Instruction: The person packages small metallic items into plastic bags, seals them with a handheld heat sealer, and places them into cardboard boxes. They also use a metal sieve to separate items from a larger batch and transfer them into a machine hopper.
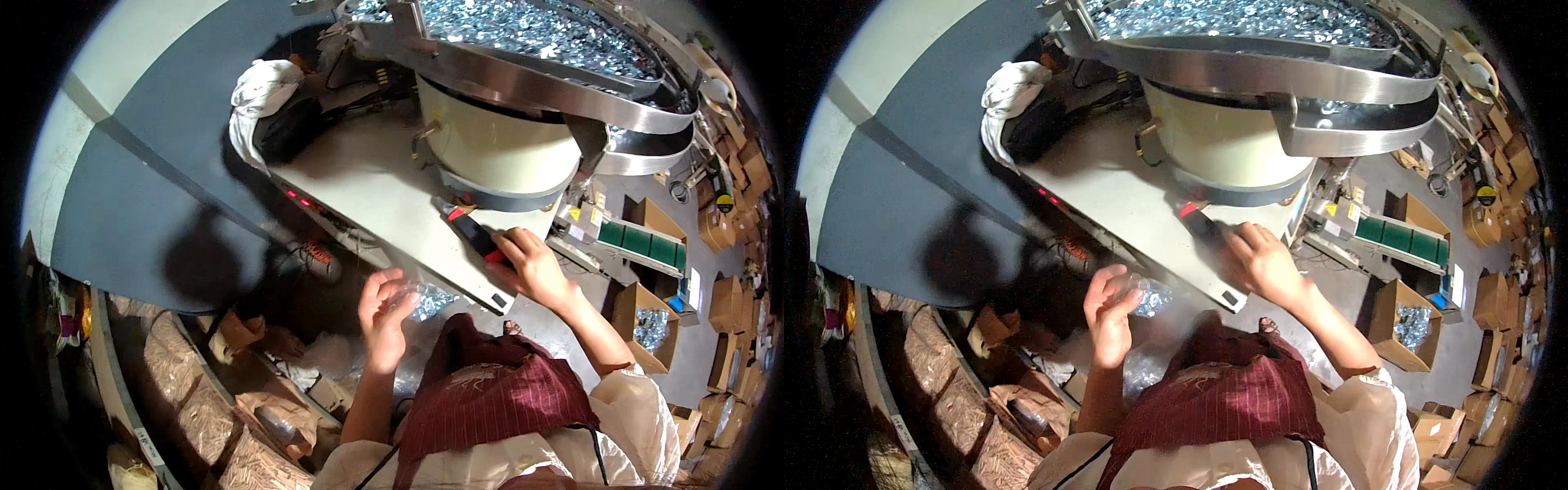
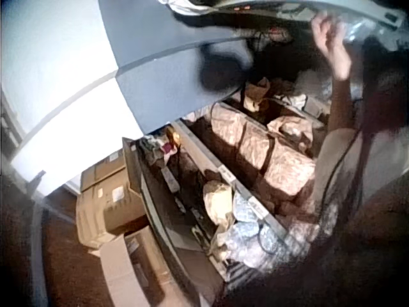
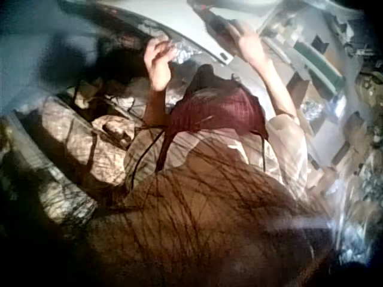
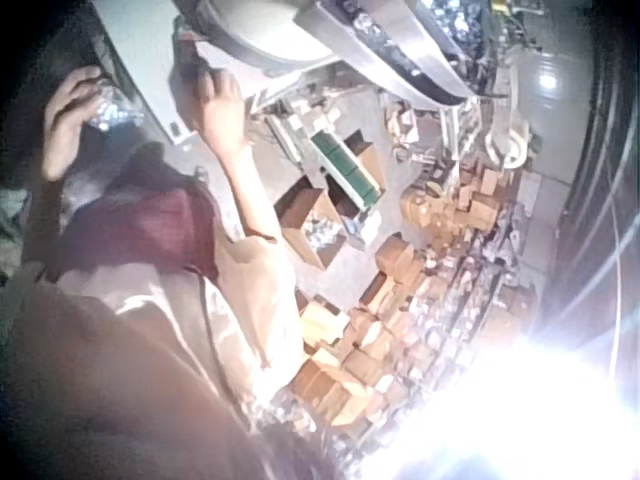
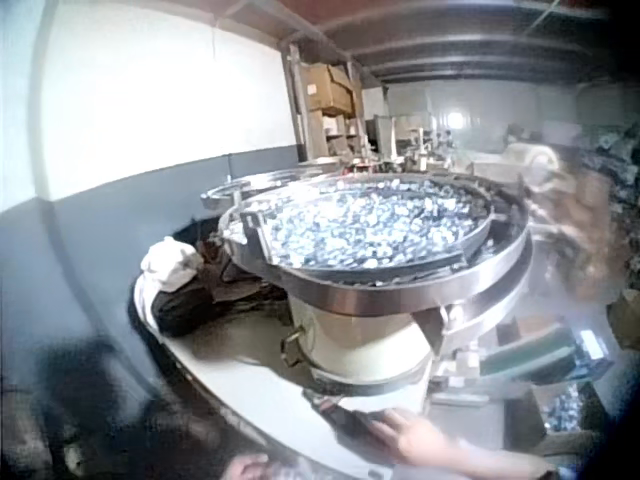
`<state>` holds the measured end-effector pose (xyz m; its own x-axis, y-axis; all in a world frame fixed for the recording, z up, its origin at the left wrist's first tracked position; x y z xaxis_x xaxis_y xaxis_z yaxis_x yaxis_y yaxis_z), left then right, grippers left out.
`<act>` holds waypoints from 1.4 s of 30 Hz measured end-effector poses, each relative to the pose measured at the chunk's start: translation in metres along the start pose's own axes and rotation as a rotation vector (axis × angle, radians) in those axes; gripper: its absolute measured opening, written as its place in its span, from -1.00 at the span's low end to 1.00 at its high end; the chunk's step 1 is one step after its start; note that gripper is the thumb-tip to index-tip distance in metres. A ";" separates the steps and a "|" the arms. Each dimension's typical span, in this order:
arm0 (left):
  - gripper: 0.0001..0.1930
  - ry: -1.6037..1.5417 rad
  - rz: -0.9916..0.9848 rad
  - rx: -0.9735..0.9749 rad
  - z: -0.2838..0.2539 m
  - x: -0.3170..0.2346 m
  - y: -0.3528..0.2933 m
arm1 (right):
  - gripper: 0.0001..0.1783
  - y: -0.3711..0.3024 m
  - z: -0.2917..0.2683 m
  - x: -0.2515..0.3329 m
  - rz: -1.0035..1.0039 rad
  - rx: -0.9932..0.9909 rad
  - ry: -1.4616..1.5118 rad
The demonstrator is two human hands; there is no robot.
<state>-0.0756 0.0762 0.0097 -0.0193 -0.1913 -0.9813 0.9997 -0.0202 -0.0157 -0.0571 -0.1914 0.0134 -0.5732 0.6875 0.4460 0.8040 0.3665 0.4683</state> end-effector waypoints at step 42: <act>-0.53 -0.028 0.186 -0.231 -0.064 -0.085 0.006 | -0.79 0.146 0.086 0.032 0.225 0.100 0.625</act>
<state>-0.0668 0.1552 0.0804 0.1669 -0.1976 -0.9660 0.9635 0.2405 0.1173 0.0556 -0.0620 0.0304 -0.3493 0.2725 0.8965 0.9083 0.3335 0.2525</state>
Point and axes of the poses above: each hand's wrist, its own y-axis towards the middle knuckle, its own z-axis out of the palm, x = y × z, the point moved 1 cm from there along y, towards the middle knuckle, and after that the axes turned 13 degrees about y, right-handed, at the moved point
